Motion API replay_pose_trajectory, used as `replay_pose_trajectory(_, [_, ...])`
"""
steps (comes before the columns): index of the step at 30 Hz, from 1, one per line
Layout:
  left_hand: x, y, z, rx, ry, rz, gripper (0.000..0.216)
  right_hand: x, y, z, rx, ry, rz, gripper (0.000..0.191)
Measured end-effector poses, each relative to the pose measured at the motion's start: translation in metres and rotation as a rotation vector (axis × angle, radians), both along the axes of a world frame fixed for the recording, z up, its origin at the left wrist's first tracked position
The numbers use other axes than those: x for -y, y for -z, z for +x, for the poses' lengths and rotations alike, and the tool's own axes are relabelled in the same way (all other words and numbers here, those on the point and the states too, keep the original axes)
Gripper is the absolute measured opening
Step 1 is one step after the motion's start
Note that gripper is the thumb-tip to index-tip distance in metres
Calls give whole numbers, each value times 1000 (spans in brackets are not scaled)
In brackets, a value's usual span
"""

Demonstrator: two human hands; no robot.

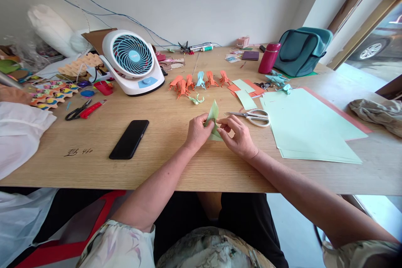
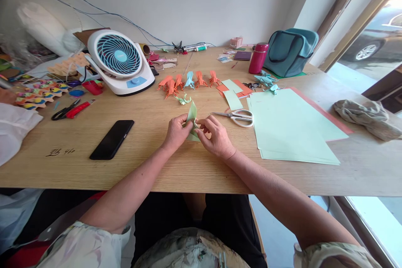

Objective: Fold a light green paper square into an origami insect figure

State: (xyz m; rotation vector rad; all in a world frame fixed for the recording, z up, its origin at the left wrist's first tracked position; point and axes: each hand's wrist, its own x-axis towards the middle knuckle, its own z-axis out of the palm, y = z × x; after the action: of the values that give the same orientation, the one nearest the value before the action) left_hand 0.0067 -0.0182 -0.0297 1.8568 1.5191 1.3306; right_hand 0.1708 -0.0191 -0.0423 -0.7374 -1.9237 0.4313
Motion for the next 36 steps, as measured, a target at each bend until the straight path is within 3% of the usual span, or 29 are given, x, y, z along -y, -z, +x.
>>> replay_pose_trajectory(5, [-3,-1,-4,54,102,-32,21,1,-4,3,2,-58,-40,33])
replay_pose_trajectory(14, [-2,-6,-9,120,245,-95,43,-4,-2,6,18,-40,-51,34])
replay_pose_trajectory(20, [-2,-8,-11,55,312,-136,31,-10,-2,9,7,-35,-46,25])
replay_pose_trajectory(24, [-3,-4,-9,12,327,-158,26,-18,-4,13,-124,35,-147,19])
replay_pose_trajectory(27, [-1,-3,-6,-30,340,-171,23,-23,-6,17,-137,-51,-246,30])
replay_pose_trajectory(36, [4,-4,-2,-128,382,-141,27,-26,-1,17,-187,-257,-421,21])
